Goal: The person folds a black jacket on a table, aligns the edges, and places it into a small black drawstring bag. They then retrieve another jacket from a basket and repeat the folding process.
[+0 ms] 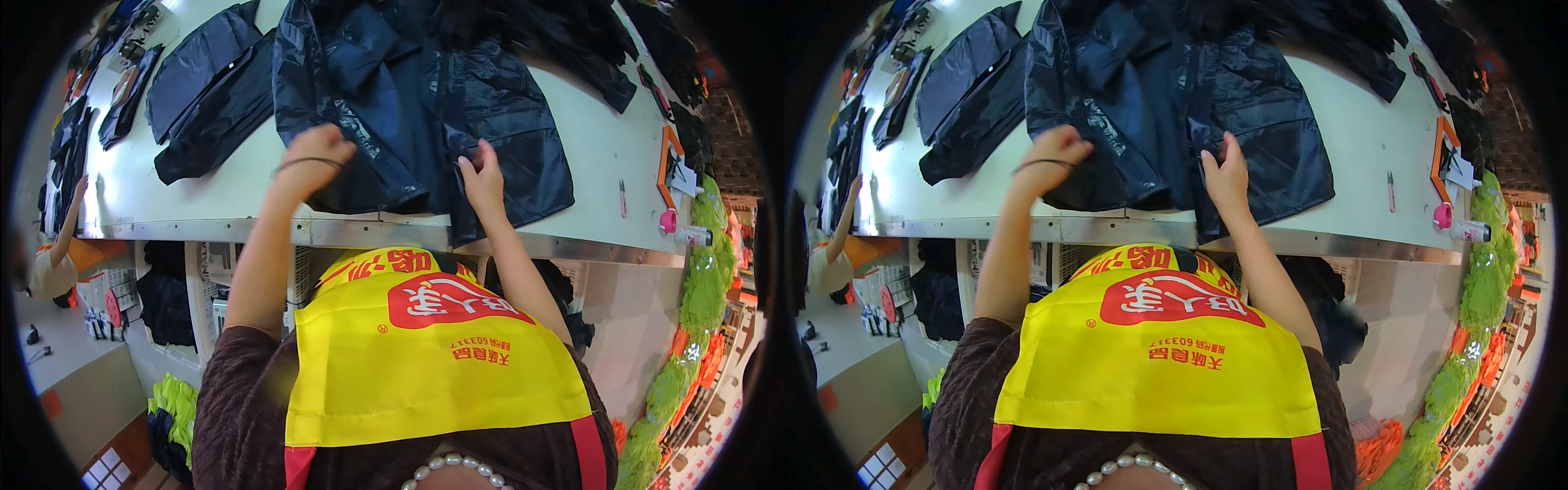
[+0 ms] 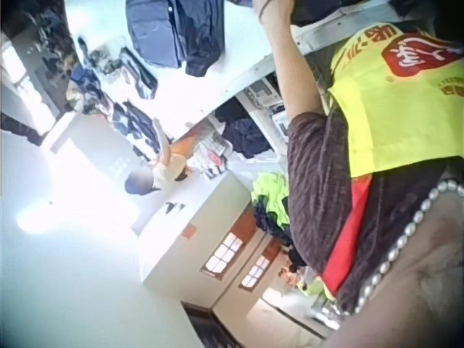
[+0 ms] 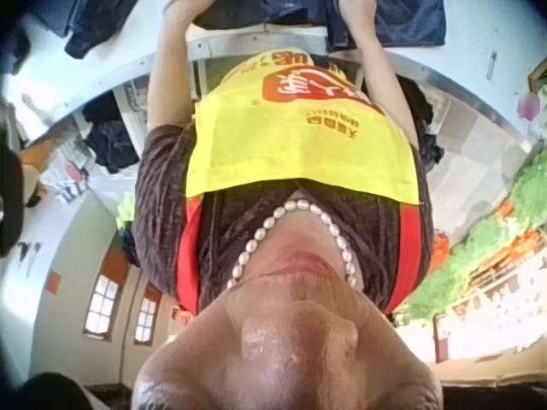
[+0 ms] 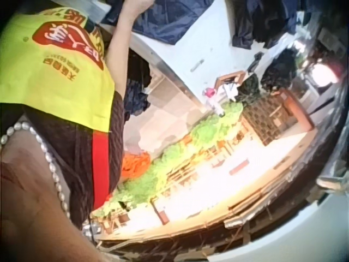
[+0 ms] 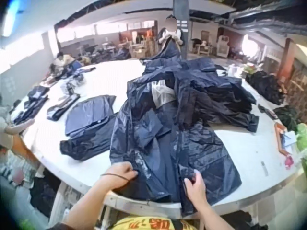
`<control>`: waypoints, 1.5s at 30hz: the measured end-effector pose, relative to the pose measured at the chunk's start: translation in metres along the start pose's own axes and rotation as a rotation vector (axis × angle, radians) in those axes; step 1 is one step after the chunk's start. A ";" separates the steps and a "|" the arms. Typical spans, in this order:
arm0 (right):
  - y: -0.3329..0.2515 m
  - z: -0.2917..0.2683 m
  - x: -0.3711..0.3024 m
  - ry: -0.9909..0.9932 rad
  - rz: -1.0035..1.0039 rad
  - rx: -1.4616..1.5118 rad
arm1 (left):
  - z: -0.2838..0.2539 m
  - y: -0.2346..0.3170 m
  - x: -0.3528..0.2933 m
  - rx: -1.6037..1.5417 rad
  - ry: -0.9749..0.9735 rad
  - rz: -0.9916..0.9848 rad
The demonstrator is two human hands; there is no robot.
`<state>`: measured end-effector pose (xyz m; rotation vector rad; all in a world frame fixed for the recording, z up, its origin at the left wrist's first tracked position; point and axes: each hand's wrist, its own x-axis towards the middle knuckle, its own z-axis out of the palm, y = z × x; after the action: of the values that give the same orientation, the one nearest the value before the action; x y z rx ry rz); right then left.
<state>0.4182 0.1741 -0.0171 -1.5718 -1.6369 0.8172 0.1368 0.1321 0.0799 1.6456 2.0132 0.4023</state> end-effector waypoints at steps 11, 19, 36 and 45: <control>-0.104 0.109 -0.064 -1.128 -0.700 0.048 | -0.201 0.032 -0.011 -0.413 0.603 0.315; -0.082 0.038 -0.045 -0.961 -0.737 -0.809 | 0.084 0.003 -0.032 0.102 -0.068 0.194; -0.006 0.003 -0.038 -0.332 -0.169 -0.125 | 0.042 -0.001 -0.086 -0.188 0.338 0.197; -0.018 -0.006 -0.033 -0.437 -0.056 -0.060 | 0.128 0.047 -0.014 -0.753 -0.343 -0.074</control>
<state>0.4140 0.1400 -0.0012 -1.4477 -2.0168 1.1501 0.2478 0.1182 0.0014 1.0735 1.4092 0.6925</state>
